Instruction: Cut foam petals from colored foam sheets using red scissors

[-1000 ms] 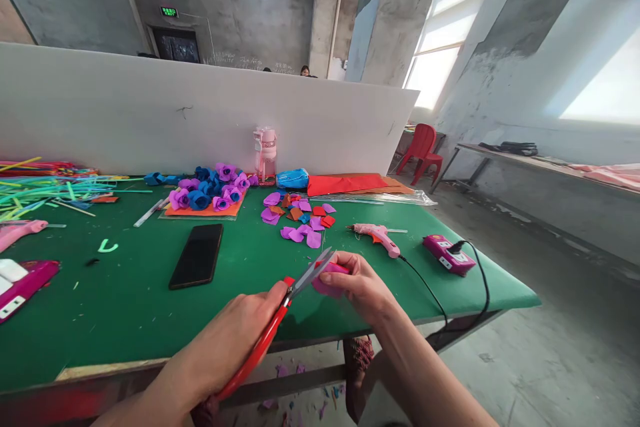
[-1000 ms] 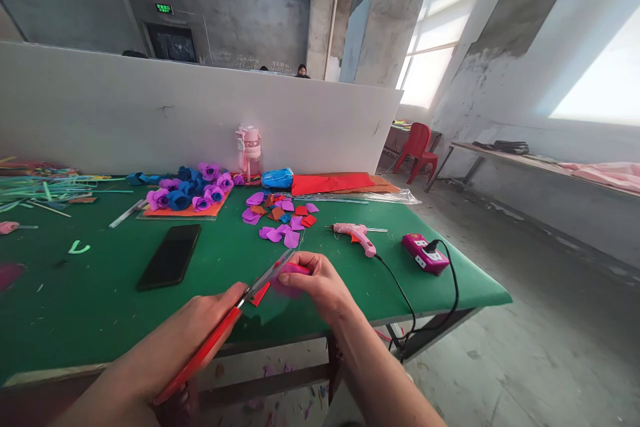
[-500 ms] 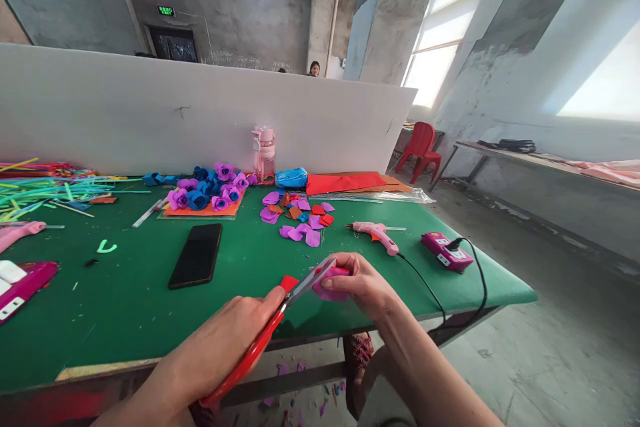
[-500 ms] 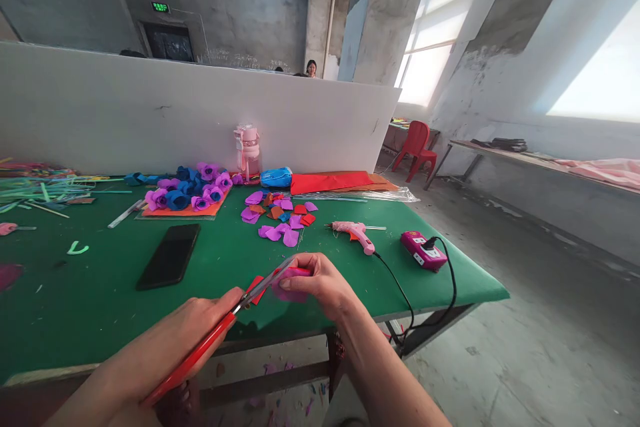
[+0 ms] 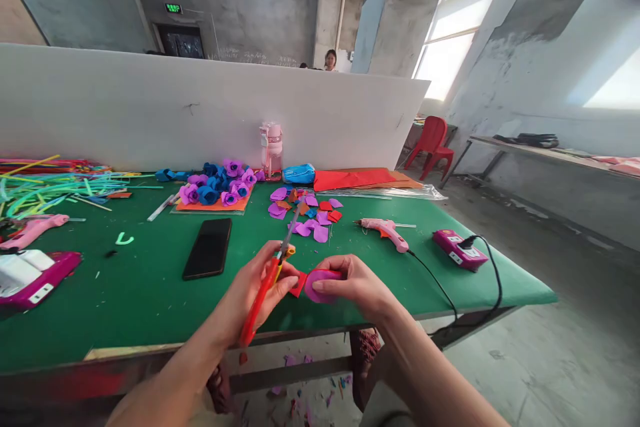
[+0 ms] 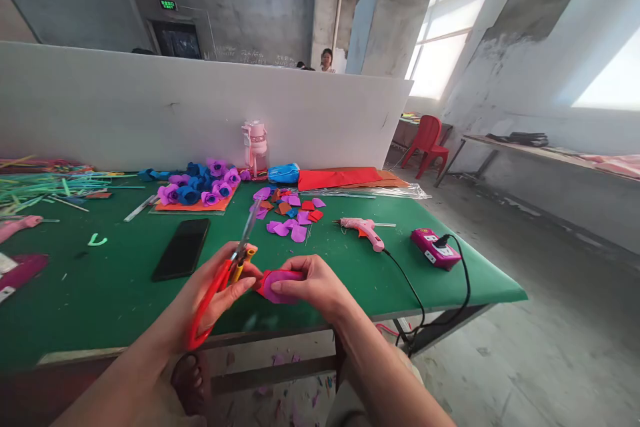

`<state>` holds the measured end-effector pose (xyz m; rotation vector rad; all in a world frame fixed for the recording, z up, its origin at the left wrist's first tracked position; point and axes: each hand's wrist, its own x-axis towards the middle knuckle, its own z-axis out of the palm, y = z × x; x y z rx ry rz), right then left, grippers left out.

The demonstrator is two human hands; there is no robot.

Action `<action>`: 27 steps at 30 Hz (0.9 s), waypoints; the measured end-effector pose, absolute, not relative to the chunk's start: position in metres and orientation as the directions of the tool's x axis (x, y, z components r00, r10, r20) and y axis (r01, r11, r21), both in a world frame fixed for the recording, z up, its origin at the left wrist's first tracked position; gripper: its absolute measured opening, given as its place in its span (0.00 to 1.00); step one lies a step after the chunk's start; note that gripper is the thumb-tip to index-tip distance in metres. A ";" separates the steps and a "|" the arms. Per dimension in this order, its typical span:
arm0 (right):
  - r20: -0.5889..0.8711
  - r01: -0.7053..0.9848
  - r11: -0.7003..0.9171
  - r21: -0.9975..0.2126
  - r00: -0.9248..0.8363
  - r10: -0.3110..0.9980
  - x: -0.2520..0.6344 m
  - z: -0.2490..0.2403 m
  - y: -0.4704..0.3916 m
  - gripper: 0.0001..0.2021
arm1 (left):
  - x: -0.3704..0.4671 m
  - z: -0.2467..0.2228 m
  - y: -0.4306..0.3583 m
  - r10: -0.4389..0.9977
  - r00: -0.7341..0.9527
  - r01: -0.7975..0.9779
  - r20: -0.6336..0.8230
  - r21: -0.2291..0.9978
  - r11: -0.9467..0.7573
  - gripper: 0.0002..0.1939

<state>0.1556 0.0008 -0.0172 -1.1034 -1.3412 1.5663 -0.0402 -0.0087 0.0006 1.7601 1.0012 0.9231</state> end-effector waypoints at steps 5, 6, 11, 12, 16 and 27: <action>-0.107 0.051 -0.096 -0.994 -0.295 0.950 0.143 -0.015 -0.002 0.17 | -0.033 -0.005 -0.003 0.919 0.377 0.195 0.116 0.960 -0.202 0.20; -0.103 0.065 -0.088 -0.994 -0.290 0.951 0.143 -0.016 -0.002 0.16 | -0.032 -0.006 -0.002 0.923 0.367 0.206 0.113 0.958 -0.200 0.21; -0.023 0.118 0.004 -0.993 -0.234 0.972 0.142 -0.018 0.000 0.13 | -0.027 -0.006 -0.001 0.932 0.353 0.213 0.081 0.963 -0.165 0.21; -0.013 0.085 0.006 -0.996 -0.216 0.976 0.142 -0.018 0.001 0.13 | -0.025 -0.005 -0.002 0.937 0.338 0.191 0.087 0.969 -0.159 0.21; 0.002 -0.151 -0.019 -0.988 -0.140 0.990 0.140 -0.021 0.003 0.14 | -0.015 -0.003 -0.008 0.968 0.223 0.047 0.111 0.991 -0.125 0.20; 0.000 -0.338 -0.031 -0.941 -0.092 0.996 0.132 -0.019 0.000 0.14 | 0.000 -0.012 -0.013 0.981 0.065 0.009 0.183 0.983 -0.184 0.19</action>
